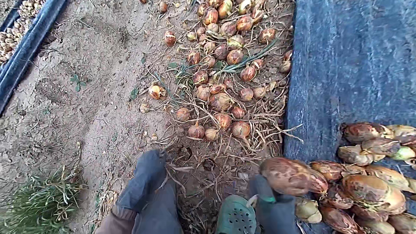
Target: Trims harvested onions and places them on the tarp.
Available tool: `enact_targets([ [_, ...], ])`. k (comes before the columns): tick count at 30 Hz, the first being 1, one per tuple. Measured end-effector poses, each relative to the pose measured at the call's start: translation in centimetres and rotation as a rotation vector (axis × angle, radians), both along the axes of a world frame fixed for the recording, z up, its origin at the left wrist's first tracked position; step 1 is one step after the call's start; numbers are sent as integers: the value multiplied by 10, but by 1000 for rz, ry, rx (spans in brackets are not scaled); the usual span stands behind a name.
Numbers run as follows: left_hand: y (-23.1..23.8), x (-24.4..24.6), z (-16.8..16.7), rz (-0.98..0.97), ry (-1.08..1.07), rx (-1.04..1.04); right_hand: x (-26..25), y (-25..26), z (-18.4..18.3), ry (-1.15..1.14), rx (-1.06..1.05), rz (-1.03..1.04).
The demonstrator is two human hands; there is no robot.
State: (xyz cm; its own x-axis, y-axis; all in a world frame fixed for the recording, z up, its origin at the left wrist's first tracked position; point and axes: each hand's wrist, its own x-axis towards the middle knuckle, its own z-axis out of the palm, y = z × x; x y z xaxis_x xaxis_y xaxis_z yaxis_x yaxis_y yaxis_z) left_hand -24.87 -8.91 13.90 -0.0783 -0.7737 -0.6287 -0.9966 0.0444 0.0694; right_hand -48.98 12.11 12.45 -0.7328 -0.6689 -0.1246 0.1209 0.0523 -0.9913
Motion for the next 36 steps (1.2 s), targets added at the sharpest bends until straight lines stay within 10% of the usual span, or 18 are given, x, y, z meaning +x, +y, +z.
enact_targets([
  [6,-72,6,-78,203,141,346,-72,12,26,168,136,-479],
  [17,-58,-12,-71,795,768,321,23,-17,-30,-346,212,-7],
  [21,-3,-24,-29,459,1239,475,21,-5,-29,-509,287,323],
  [27,57,-18,24,-67,1341,667,21,-11,1,-413,-2,625],
  [32,66,-15,68,-451,1034,-162,27,-16,-27,-353,-99,467],
  [36,86,-21,66,-814,694,-171,29,-4,-19,6,16,731],
])
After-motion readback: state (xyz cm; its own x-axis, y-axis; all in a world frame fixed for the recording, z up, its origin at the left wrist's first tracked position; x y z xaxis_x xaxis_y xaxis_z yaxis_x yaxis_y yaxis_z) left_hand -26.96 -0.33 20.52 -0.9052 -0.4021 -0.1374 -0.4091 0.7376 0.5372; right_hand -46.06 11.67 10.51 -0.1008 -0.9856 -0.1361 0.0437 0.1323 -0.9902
